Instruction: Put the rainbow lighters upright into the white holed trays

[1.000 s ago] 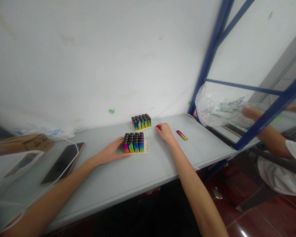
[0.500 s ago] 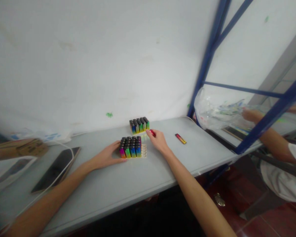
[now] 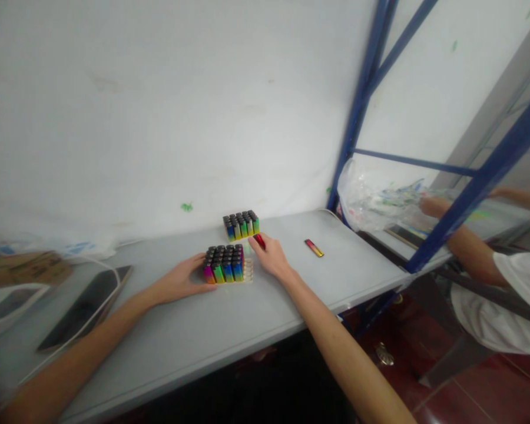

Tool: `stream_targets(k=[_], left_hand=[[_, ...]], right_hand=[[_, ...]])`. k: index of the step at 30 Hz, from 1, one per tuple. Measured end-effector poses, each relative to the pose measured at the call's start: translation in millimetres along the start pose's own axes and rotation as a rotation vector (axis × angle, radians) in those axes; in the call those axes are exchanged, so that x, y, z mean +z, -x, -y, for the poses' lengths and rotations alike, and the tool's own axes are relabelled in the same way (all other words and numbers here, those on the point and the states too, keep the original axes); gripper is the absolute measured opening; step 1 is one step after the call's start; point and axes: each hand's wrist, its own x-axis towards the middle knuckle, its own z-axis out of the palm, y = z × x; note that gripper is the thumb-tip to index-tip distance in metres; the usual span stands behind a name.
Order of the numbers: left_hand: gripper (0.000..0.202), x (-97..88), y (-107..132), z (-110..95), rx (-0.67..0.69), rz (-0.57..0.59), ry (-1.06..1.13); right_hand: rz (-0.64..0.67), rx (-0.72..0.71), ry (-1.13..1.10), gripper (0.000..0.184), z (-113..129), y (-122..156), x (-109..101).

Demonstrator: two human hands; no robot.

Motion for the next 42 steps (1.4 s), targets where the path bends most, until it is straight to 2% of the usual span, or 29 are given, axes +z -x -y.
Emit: stream_targets(k=[3, 6, 9, 13, 16, 19, 24, 28, 30, 31, 34, 35, 37, 39, 42], left_hand=[[0.079, -1.9, -1.0, 0.7, 0.001, 0.021, -0.014], [0.083, -4.1, -1.8, 3.8, -0.003, 0.039, -0.024], [0.081, -7.6, -0.9, 6.9, -0.003, 0.049, -0.034], [0.083, -13.1, 4.1, 8.3, -0.022, 0.079, -0.029], [0.09, -16.1, 8.7, 7.9, -0.044, 0.106, -0.034], [0.09, -17.8, 11.7, 6.8, -0.054, 0.117, -0.025], [0.085, -16.3, 13.6, 2.8, -0.027, 0.076, -0.01], [0.09, -6.6, 15.9, -1.6, -0.034, 0.028, -0.024], [0.093, -0.6, 16.6, -3.0, -0.039, 0.01, -0.017], [0.093, 1.9, 16.7, -3.3, -0.039, 0.006, -0.01], [0.089, 5.9, 16.0, -3.3, -0.035, -0.005, 0.014], [0.088, 6.0, 15.5, -3.3, -0.032, -0.006, 0.02], [0.088, 5.2, 14.4, -4.0, -0.026, -0.006, 0.032], [0.087, 3.7, 13.3, -6.0, -0.023, -0.008, 0.04], [0.084, 1.7, 11.9, -10.6, -0.022, -0.016, 0.044]], right_hand=[[0.101, -0.101, -0.062, 0.036, -2.5, 2.6, -0.1], [0.077, -0.175, 0.008, 0.039, -3.7, 3.5, -0.6], [0.081, -0.154, 0.106, 0.043, -3.0, 3.9, -3.8], [0.176, -0.109, 0.109, 0.039, -0.2, 5.0, -11.7], [0.271, -0.139, 0.108, 0.04, 2.1, 7.4, -15.5], [0.313, -0.198, 0.149, 0.036, 5.0, 11.2, -14.4], [0.352, -0.263, 0.171, 0.029, 11.3, 16.3, -11.7], [0.463, -0.219, 0.09, 0.017, 6.5, 16.8, -27.8], [0.374, -0.17, 0.08, 0.021, -3.4, 15.1, -45.5], [0.261, -0.132, 0.125, 0.024, -10.2, 13.8, -56.2], [-0.139, 0.079, 0.503, 0.025, -34.7, 10.3, -88.1], [-0.197, 0.176, 0.639, 0.029, -43.0, 9.8, -96.7], [-0.189, 0.358, 0.826, 0.036, -57.2, 10.2, -109.0], [-0.105, 0.442, 0.871, 0.032, -66.8, 10.7, -114.6], [-0.058, 0.343, 0.718, 0.022, -70.4, 8.5, -113.3]])
